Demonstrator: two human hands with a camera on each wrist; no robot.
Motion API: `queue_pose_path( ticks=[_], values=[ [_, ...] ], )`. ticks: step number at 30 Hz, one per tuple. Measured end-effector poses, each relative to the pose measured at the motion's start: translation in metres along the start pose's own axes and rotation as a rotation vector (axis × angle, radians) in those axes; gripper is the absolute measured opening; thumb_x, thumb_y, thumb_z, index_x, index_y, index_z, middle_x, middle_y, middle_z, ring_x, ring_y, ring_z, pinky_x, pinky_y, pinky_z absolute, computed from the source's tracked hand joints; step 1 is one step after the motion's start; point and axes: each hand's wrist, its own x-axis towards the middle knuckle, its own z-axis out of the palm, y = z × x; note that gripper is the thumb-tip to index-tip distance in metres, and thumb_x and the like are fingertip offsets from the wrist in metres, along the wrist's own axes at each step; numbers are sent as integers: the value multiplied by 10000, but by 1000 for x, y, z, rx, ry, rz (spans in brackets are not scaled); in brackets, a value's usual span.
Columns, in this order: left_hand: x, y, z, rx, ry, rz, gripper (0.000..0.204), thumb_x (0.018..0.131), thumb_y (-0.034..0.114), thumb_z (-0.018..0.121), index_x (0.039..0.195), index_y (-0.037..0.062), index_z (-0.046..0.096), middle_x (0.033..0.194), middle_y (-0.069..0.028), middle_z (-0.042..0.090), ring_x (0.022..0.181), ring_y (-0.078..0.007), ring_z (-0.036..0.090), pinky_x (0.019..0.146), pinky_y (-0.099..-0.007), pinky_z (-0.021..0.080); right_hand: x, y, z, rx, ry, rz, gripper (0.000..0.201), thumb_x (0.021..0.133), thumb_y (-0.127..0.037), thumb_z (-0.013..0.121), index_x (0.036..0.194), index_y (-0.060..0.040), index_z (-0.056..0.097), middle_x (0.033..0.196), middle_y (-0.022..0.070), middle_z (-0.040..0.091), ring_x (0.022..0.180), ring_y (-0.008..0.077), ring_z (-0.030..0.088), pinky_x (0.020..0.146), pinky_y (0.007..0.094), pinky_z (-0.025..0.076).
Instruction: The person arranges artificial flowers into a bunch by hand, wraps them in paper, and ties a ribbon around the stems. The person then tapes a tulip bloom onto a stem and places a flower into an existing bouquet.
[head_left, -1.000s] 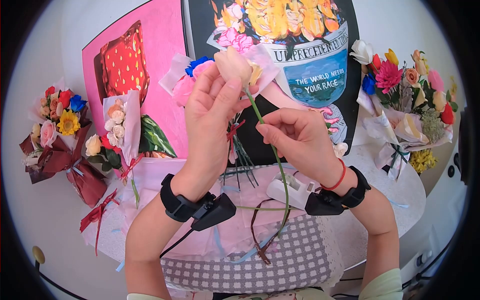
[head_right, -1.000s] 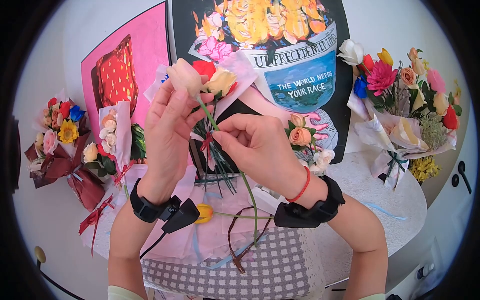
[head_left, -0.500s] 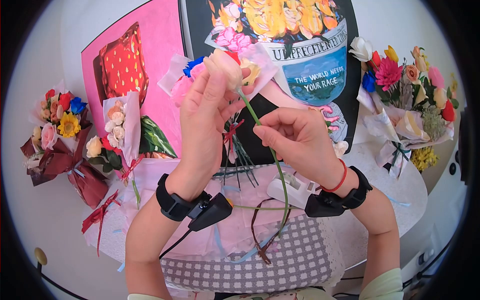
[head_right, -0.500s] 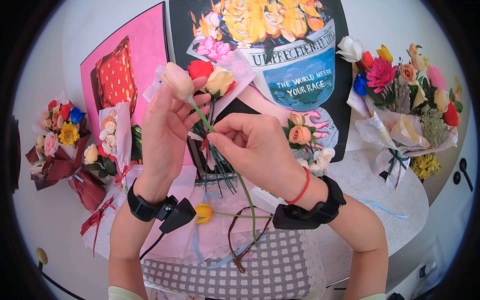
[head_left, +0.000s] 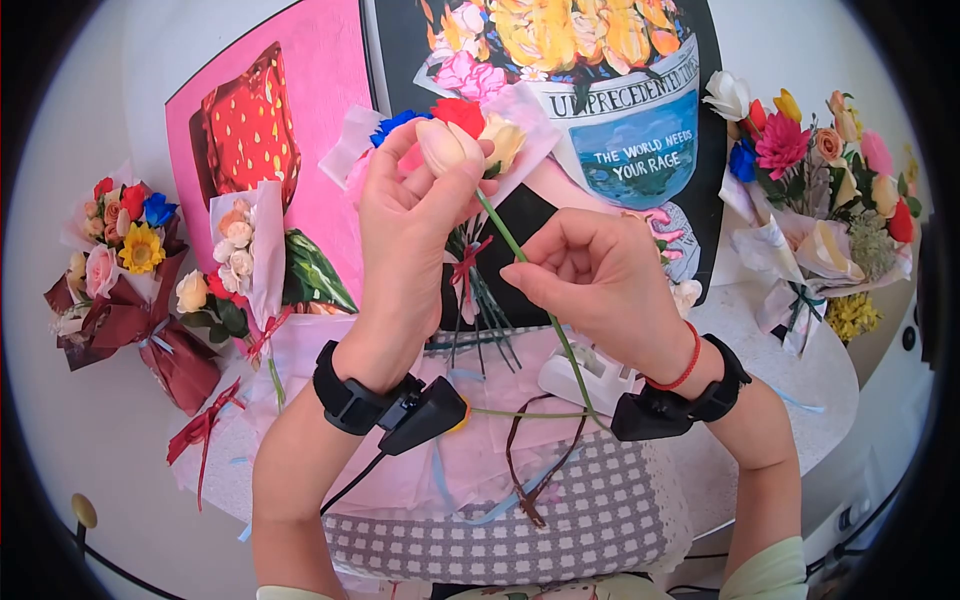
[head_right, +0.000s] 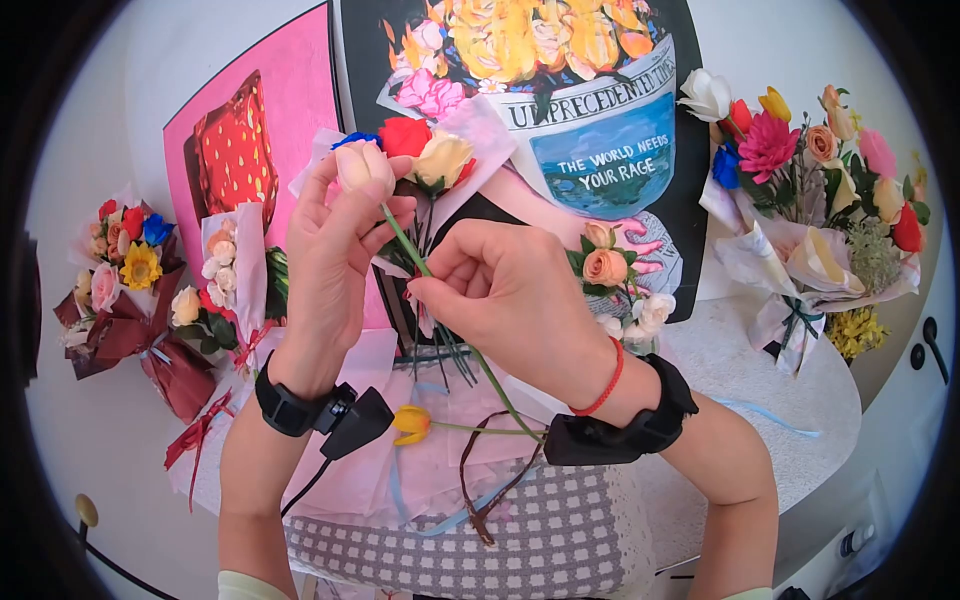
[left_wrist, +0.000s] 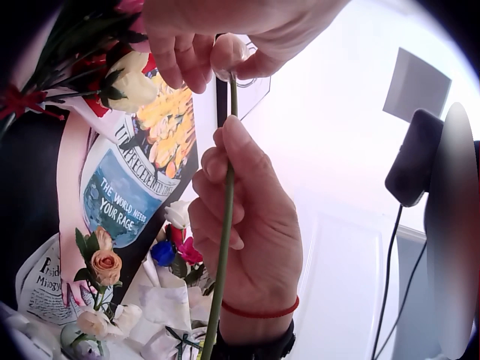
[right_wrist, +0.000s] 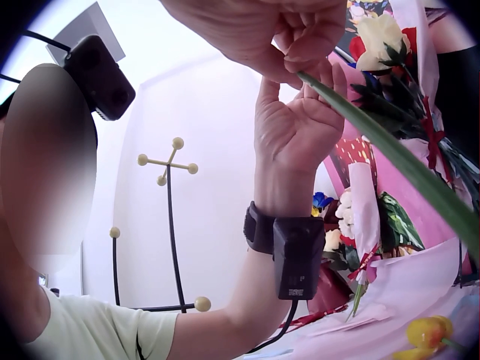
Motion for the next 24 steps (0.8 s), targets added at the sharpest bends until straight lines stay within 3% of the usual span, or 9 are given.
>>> queue_pose_path(
  ticks=[3,5,7,10,13,20,24],
  values=[
    [1,2,0,27,13,-19,418,841,242,535,1160,15,385,1056,-139,570,833,-148,585,789,-274,463,0,-1,2,-42,6,-58,111,751,-34,649,702,9,559,568,-48,524,475,-28,440,398,136,297],
    [2,2,-2,61,21,-18,429,858,291,506,1167,19,384,1057,-136,572,836,-152,584,799,-285,458,0,-5,0,-27,-4,35,115,730,-72,658,704,9,582,599,2,581,516,18,508,459,162,402],
    [2,0,-4,1,-1,-82,458,890,393,404,1167,28,404,1088,-138,558,861,-174,579,831,-316,441,2,-3,-1,1,-4,43,113,732,-73,658,707,10,585,599,0,580,514,15,501,457,162,399],
    [-3,1,-6,-153,-70,-76,485,905,432,331,1157,29,430,1126,-145,536,904,-194,568,853,-336,424,2,-1,-2,38,1,54,107,737,-72,653,719,15,593,599,-7,576,508,8,485,450,162,387],
    [-6,-2,-8,-215,-145,-98,468,897,399,408,1196,39,403,1094,-111,556,953,-184,541,826,-302,404,3,-4,-3,54,-2,78,101,747,-68,643,738,23,602,594,-16,566,504,0,470,438,161,369],
    [-12,-6,0,-145,-144,-38,383,917,283,389,1189,14,406,1125,-148,533,951,-189,556,847,-313,434,5,-4,-4,85,-21,113,106,770,-77,620,769,30,616,581,-30,547,493,-7,453,419,156,335],
    [-13,-9,0,-217,-161,-63,367,887,203,478,1189,8,404,1100,-132,550,939,-168,563,847,-294,443,5,-3,-5,96,-35,119,106,771,-79,622,779,27,614,593,-18,558,485,-2,458,416,159,341]
  ],
)
